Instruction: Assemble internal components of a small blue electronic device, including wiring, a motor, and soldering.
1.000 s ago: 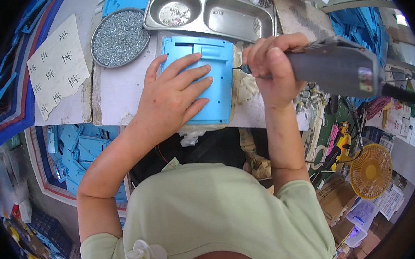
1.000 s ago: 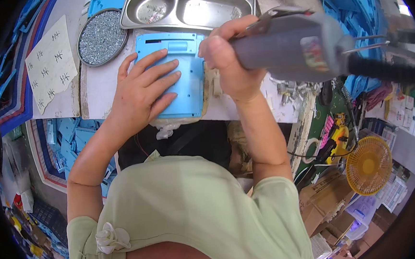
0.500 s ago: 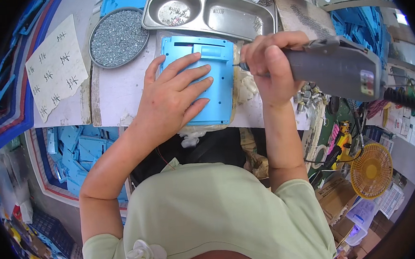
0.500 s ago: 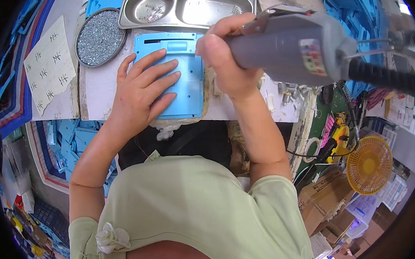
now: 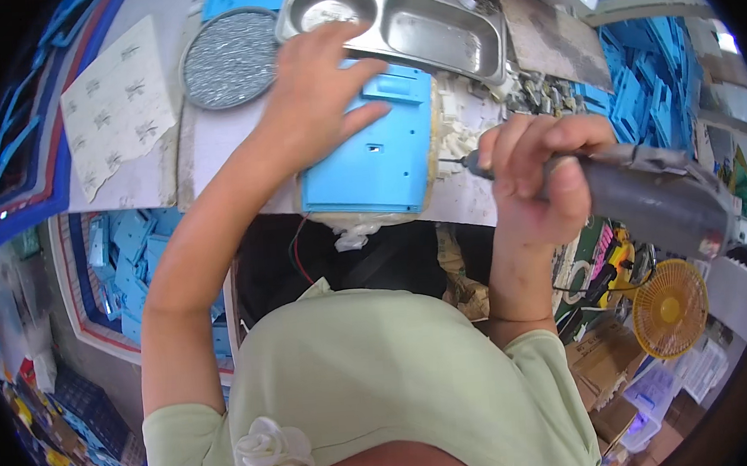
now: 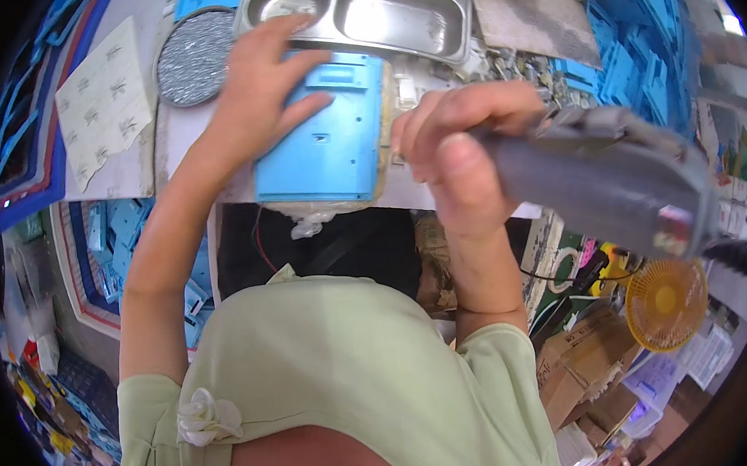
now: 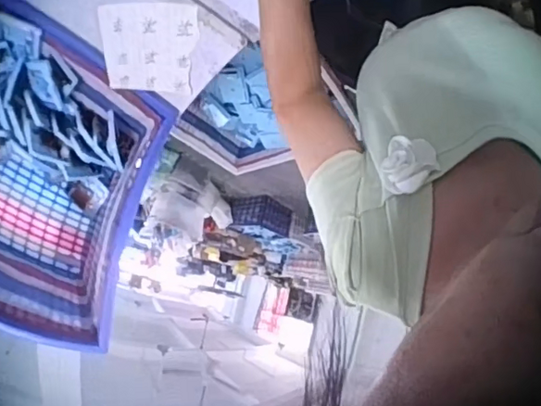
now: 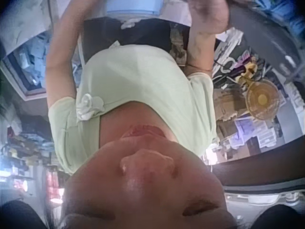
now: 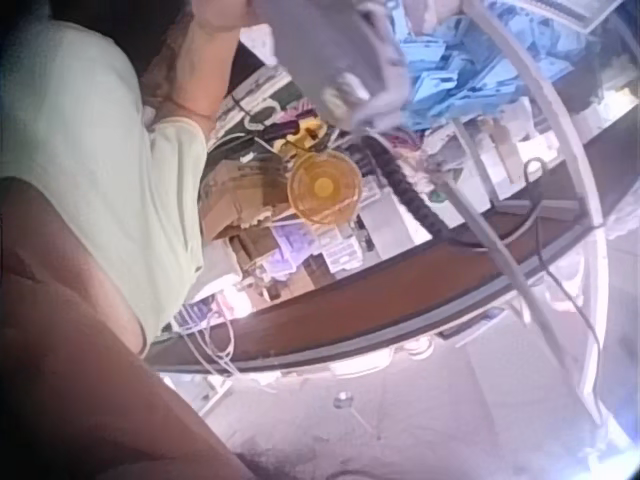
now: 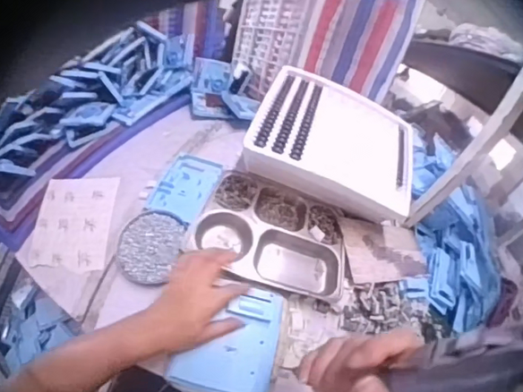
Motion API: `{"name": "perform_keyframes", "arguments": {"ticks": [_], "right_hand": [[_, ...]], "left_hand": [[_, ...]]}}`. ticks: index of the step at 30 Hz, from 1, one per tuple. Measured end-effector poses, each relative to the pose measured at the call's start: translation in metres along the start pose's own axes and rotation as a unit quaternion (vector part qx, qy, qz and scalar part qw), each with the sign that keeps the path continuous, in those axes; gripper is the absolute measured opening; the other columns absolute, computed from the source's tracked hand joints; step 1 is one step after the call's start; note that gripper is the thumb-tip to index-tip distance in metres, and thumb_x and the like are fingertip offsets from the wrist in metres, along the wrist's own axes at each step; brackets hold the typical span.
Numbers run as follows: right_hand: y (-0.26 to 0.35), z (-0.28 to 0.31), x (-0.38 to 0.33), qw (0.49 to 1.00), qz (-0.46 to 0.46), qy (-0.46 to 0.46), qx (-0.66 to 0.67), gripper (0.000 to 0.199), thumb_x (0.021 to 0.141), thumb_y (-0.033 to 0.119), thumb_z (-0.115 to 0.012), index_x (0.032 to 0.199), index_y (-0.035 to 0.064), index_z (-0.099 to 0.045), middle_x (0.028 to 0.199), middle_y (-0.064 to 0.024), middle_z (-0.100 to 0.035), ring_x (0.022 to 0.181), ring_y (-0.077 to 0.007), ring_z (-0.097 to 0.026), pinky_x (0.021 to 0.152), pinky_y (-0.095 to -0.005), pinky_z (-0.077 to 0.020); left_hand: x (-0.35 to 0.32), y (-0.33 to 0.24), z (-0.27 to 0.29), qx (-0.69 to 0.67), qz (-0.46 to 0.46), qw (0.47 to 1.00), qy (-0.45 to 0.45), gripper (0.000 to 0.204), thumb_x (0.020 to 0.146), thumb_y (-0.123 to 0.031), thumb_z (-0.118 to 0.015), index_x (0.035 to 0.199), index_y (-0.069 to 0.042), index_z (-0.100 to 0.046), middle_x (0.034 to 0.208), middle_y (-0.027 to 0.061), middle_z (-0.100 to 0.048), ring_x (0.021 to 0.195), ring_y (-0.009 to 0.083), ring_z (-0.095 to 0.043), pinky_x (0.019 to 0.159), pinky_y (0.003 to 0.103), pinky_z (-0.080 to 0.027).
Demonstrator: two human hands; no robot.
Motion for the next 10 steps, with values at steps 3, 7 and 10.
{"name": "perform_keyframes", "arguments": {"ticks": [3, 7, 10], "right_hand": [[0.010, -0.001, 0.026, 0.999, 0.044, 0.002, 0.009, 0.028, 0.098, 0.025, -0.061, 0.117, 0.0051, -0.054, 0.064, -0.0011, -0.048, 0.057, -0.0156, -0.047, 0.060, -0.0373, -0.0451], [0.039, 0.036, 0.034, 0.998, 0.047, 0.012, 0.050, 0.029, 0.099, 0.026, -0.062, 0.118, 0.0053, -0.054, 0.063, -0.0004, -0.049, 0.058, -0.0152, -0.049, 0.061, -0.0375, -0.0456], [0.036, 0.060, 0.042, 0.998, 0.022, 0.052, 0.041, 0.032, 0.099, 0.027, -0.063, 0.122, 0.0070, -0.053, 0.064, 0.0002, -0.049, 0.061, -0.0154, -0.051, 0.066, -0.0369, -0.0475]], "left_hand": [[0.007, 0.009, 0.028, 0.079, -0.078, 0.994, 0.016, 0.041, 0.078, -0.020, -0.083, 0.114, -0.010, -0.066, 0.141, 0.0149, -0.056, 0.132, 0.0373, -0.055, 0.115, 0.056, -0.035], [-0.070, 0.026, 0.133, 0.005, 0.033, 0.977, -0.211, 0.034, 0.081, -0.014, -0.081, 0.109, -0.005, -0.064, 0.144, 0.0212, -0.055, 0.132, 0.0371, -0.056, 0.112, 0.052, -0.042], [-0.175, 0.070, 0.184, -0.002, 0.171, 0.880, -0.443, 0.041, 0.084, -0.014, -0.076, 0.120, 0.001, -0.062, 0.148, 0.0237, -0.052, 0.135, 0.0343, -0.054, 0.113, 0.048, -0.041]]}}
Point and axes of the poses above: each hand's wrist, its own x-axis towards the middle knuckle, its own z-axis out of the back of the hand, y = z × x, the point moved 3 cm from there along x, towards the middle knuckle
